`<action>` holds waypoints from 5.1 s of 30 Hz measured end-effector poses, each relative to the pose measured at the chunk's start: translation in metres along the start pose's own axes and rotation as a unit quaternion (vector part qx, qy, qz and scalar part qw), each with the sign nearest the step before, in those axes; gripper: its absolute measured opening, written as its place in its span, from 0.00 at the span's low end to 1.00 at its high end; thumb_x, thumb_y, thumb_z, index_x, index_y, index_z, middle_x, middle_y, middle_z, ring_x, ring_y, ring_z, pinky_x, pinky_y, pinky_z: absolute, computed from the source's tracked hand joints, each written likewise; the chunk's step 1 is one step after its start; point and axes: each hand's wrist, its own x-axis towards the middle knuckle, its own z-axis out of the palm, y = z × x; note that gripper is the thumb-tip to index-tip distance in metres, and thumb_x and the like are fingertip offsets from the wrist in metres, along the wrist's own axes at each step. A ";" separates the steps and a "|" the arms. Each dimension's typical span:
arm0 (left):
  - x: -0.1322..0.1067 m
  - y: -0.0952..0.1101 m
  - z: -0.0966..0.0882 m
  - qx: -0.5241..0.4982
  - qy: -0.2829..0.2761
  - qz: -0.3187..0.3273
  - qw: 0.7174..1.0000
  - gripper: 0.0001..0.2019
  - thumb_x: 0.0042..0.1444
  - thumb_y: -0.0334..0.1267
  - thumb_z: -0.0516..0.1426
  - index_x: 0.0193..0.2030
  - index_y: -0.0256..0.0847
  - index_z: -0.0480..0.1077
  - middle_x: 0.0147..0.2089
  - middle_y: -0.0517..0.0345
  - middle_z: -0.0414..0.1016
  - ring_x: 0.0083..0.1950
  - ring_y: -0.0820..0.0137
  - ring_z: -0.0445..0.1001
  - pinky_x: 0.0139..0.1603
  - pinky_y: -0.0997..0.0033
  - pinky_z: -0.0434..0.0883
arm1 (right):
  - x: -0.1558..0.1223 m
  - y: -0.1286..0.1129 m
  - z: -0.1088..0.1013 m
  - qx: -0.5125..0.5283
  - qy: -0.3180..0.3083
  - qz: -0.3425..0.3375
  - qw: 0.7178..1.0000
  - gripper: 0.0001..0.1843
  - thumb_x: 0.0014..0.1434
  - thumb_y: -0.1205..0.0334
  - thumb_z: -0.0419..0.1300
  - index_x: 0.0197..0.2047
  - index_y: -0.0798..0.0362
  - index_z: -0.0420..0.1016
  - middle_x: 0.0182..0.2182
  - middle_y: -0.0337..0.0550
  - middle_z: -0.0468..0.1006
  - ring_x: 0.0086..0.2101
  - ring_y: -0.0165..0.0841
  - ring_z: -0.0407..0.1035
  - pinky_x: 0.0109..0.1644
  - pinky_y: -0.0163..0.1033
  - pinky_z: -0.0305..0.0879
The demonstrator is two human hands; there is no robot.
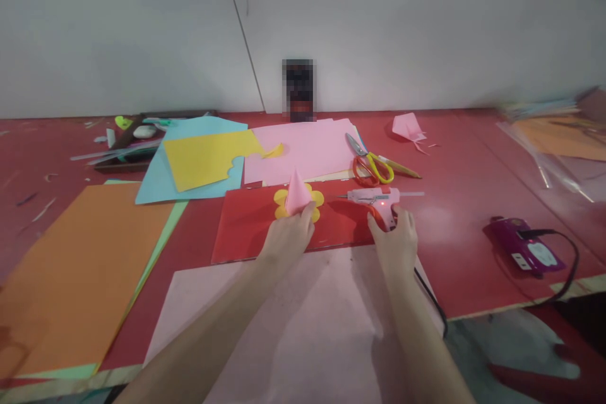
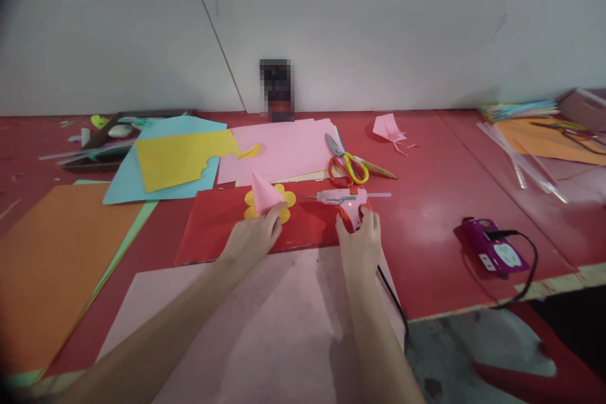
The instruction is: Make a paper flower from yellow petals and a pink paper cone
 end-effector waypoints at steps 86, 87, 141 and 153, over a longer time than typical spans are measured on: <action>-0.018 -0.052 -0.002 -0.002 0.138 0.261 0.955 0.13 0.59 0.26 0.44 0.40 0.40 0.69 0.40 0.57 0.74 0.43 0.70 0.72 0.42 0.69 0.68 | -0.001 0.007 0.003 0.017 -0.009 0.031 0.999 0.27 0.46 0.48 0.60 0.47 0.55 0.67 0.40 0.49 0.71 0.37 0.38 0.65 0.40 0.41 0.61; -0.018 -0.051 -0.004 0.011 0.142 0.267 0.953 0.13 0.59 0.27 0.45 0.39 0.40 0.69 0.39 0.57 0.74 0.43 0.69 0.71 0.42 0.68 0.68 | -0.001 0.008 0.003 0.014 -0.009 0.030 0.999 0.27 0.46 0.48 0.60 0.47 0.55 0.66 0.40 0.49 0.71 0.37 0.38 0.65 0.40 0.41 0.61; -0.023 -0.017 0.004 0.019 0.134 0.171 0.976 0.18 0.61 0.41 0.45 0.54 0.35 0.63 0.43 0.48 0.73 0.41 0.63 0.70 0.40 0.64 0.65 | -0.002 0.004 0.000 0.027 -0.018 0.034 0.999 0.28 0.46 0.48 0.60 0.47 0.55 0.66 0.39 0.47 0.71 0.35 0.37 0.65 0.40 0.41 0.61; -0.022 -0.024 -0.001 -0.167 0.134 0.061 0.975 0.09 0.58 0.30 0.47 0.40 0.42 0.67 0.36 0.58 0.74 0.34 0.70 0.73 0.31 0.70 0.69 | -0.006 0.000 0.002 0.008 -0.043 -0.015 0.999 0.24 0.47 0.49 0.58 0.45 0.53 0.66 0.38 0.45 0.70 0.34 0.36 0.65 0.37 0.40 0.61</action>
